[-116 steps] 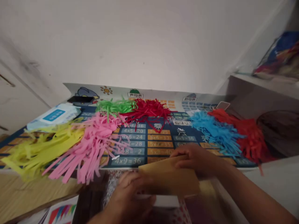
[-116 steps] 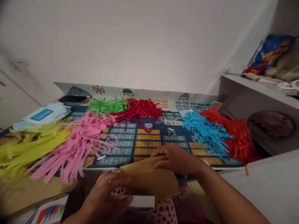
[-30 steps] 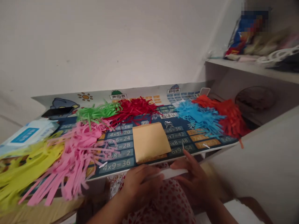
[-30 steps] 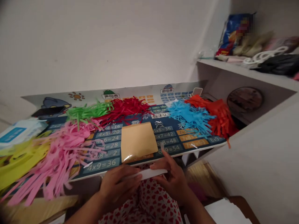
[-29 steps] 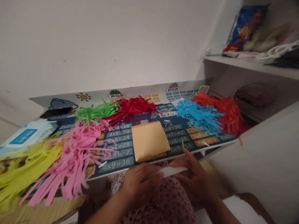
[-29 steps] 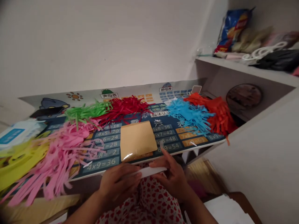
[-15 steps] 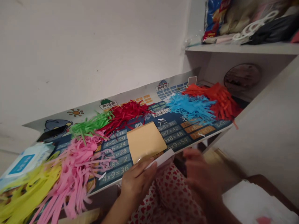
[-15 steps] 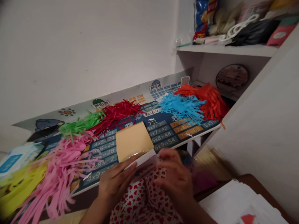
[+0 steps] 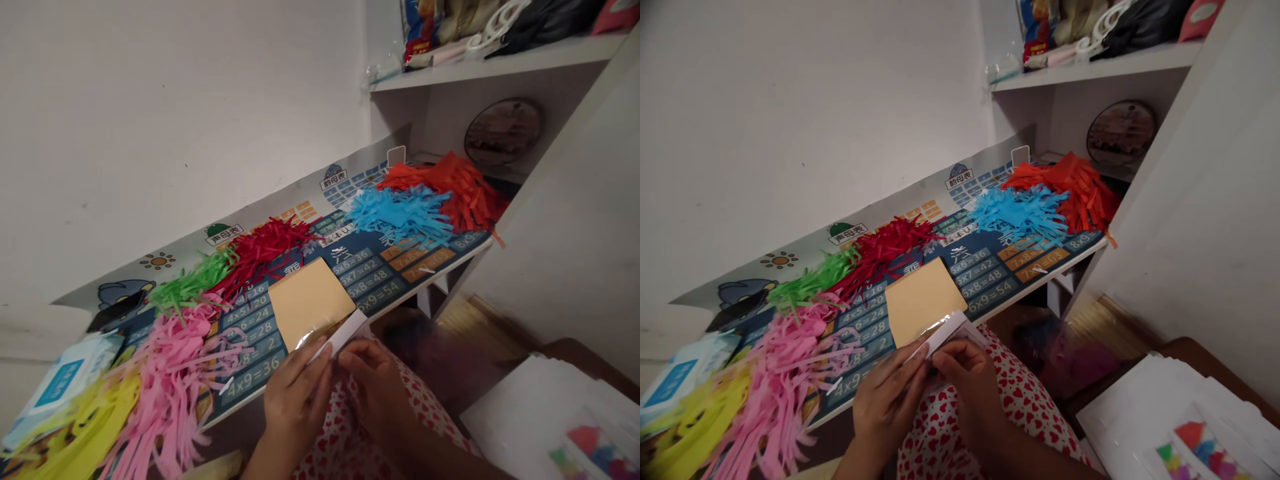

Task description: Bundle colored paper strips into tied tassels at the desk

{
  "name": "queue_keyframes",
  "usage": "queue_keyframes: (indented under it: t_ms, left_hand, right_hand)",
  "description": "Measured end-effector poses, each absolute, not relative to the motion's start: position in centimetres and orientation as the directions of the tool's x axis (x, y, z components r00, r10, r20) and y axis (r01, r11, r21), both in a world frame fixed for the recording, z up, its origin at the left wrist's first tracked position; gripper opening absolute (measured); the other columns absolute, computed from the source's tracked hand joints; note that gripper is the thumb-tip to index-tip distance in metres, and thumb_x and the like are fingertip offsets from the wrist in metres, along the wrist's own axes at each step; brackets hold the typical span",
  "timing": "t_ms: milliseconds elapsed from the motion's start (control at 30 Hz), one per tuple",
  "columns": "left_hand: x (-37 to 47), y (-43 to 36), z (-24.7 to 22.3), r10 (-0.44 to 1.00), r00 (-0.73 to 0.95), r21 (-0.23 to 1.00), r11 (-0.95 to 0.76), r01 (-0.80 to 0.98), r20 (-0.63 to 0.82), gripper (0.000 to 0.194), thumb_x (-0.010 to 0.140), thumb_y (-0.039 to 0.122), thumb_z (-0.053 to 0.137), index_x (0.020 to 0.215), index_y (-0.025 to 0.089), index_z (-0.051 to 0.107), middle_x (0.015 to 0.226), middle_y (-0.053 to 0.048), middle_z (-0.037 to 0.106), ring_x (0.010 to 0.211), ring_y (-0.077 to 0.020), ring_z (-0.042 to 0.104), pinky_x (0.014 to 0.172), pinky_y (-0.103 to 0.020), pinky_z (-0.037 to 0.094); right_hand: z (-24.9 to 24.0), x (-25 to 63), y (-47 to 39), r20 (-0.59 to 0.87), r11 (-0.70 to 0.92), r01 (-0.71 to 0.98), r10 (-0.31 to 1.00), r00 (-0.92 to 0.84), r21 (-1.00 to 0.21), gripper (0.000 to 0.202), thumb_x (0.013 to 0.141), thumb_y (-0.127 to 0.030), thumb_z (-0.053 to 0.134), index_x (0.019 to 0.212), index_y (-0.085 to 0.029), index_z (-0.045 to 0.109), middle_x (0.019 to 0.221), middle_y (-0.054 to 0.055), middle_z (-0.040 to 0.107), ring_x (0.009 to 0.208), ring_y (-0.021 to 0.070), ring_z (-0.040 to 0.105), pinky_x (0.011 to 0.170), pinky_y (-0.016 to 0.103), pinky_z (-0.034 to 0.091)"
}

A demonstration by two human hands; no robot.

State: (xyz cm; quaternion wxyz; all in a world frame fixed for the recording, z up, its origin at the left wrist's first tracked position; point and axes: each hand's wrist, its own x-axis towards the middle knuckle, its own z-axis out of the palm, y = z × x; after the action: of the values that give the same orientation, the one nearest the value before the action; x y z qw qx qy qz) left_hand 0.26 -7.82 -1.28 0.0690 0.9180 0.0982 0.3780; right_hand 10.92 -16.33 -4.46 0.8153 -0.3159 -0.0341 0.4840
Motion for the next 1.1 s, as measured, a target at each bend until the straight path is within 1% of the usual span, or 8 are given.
queue_keyframes:
  t_ms: [100, 300, 467, 533, 600, 700, 933, 1100]
  left_hand:
    - [0.3, -7.9, -1.1, 0.232, 0.709, 0.200, -0.971, 0.130, 0.665, 0.033, 0.086, 0.006, 0.058, 0.117, 0.013, 0.063, 0.113, -0.014, 0.070, 0.105, -0.0193, 0.066, 0.089, -0.030, 0.056]
    - [0.3, -7.9, -1.2, 0.206, 0.711, 0.146, -0.978, 0.146, 0.672, 0.030, 0.085, 0.006, 0.058, 0.115, 0.011, 0.063, 0.108, -0.014, 0.072, 0.100, -0.0188, 0.069, 0.088, -0.028, 0.056]
    - [0.1, -8.1, -1.3, 0.278, 0.693, 0.196, -0.961, 0.196, 0.666, 0.027, 0.086, 0.013, 0.056, 0.113, 0.012, 0.059, 0.107, -0.014, 0.072, 0.098, -0.0202, 0.070, 0.085, -0.031, 0.058]
    - [0.0, -8.1, -1.4, 0.264, 0.693, 0.188, -0.965, 0.185, 0.670, 0.025, 0.086, 0.014, 0.055, 0.111, 0.014, 0.058, 0.107, -0.014, 0.072, 0.098, -0.0200, 0.070, 0.084, -0.030, 0.059]
    - [0.0, -8.0, -1.4, 0.220, 0.716, 0.144, -0.975, 0.166, 0.662, 0.026, 0.086, 0.013, 0.053, 0.111, 0.015, 0.059, 0.108, -0.013, 0.072, 0.099, -0.0197, 0.070, 0.084, -0.029, 0.059]
    - [-0.2, -7.8, -1.5, 0.169, 0.759, 0.094, -0.986, 0.141, 0.629, 0.029, 0.085, 0.009, 0.053, 0.113, 0.016, 0.060, 0.114, -0.014, 0.070, 0.104, -0.0198, 0.067, 0.086, -0.029, 0.058]
    - [-0.3, -7.7, -1.4, 0.173, 0.764, 0.109, -0.985, 0.134, 0.621, 0.036, 0.084, 0.007, 0.053, 0.118, 0.015, 0.060, 0.113, -0.013, 0.069, 0.107, -0.0195, 0.065, 0.088, -0.029, 0.056]
    - [-0.3, -7.9, -0.4, 0.227, 0.805, 0.138, -0.974, 0.180, 0.548, 0.042, 0.086, 0.009, 0.050, 0.127, 0.018, 0.056, 0.113, -0.012, 0.068, 0.102, -0.0193, 0.066, 0.080, -0.028, 0.058]
  right_hand:
    - [-4.1, 10.8, -16.5, -0.263, 0.319, -0.744, 0.794, 0.548, -0.587, 0.020, 0.062, -0.030, 0.084, 0.066, -0.017, 0.069, 0.063, -0.002, 0.065, 0.059, 0.0108, 0.057, 0.061, 0.022, 0.047]
    - [-3.6, 10.8, -16.3, -0.291, 0.303, -0.705, 0.755, 0.588, -0.641, 0.021, 0.061, -0.031, 0.082, 0.064, -0.017, 0.068, 0.063, -0.001, 0.065, 0.059, 0.0117, 0.057, 0.060, 0.023, 0.048]
    - [-3.0, 10.8, -16.2, -0.326, 0.263, -0.662, 0.708, 0.627, -0.701, 0.023, 0.059, -0.032, 0.081, 0.060, -0.016, 0.065, 0.059, -0.001, 0.063, 0.056, 0.0119, 0.056, 0.057, 0.023, 0.047]
    - [-2.7, 10.9, -16.3, -0.327, 0.243, -0.639, 0.697, 0.638, -0.730, 0.023, 0.060, -0.033, 0.081, 0.059, -0.016, 0.064, 0.058, -0.001, 0.062, 0.055, 0.0121, 0.055, 0.056, 0.023, 0.047]
    - [-2.5, 10.9, -16.4, -0.323, 0.231, -0.623, 0.693, 0.644, -0.748, 0.024, 0.061, -0.034, 0.080, 0.059, -0.016, 0.064, 0.057, -0.001, 0.062, 0.055, 0.0121, 0.054, 0.056, 0.023, 0.046]
    - [-2.6, 10.8, -16.4, -0.310, 0.236, -0.613, 0.694, 0.650, -0.754, 0.025, 0.062, -0.035, 0.080, 0.060, -0.016, 0.063, 0.059, 0.000, 0.063, 0.057, 0.0124, 0.054, 0.058, 0.024, 0.046]
    - [-3.7, 10.8, -16.4, -0.274, 0.255, -0.629, 0.736, 0.619, -0.734, 0.025, 0.066, -0.036, 0.079, 0.067, -0.016, 0.064, 0.064, 0.001, 0.064, 0.062, 0.0136, 0.056, 0.061, 0.025, 0.047]
    - [-3.7, 10.9, -16.5, -0.266, 0.260, -0.600, 0.716, 0.646, -0.756, 0.024, 0.059, -0.031, 0.082, 0.067, -0.016, 0.065, 0.066, 0.001, 0.065, 0.064, 0.0141, 0.057, 0.062, 0.025, 0.048]
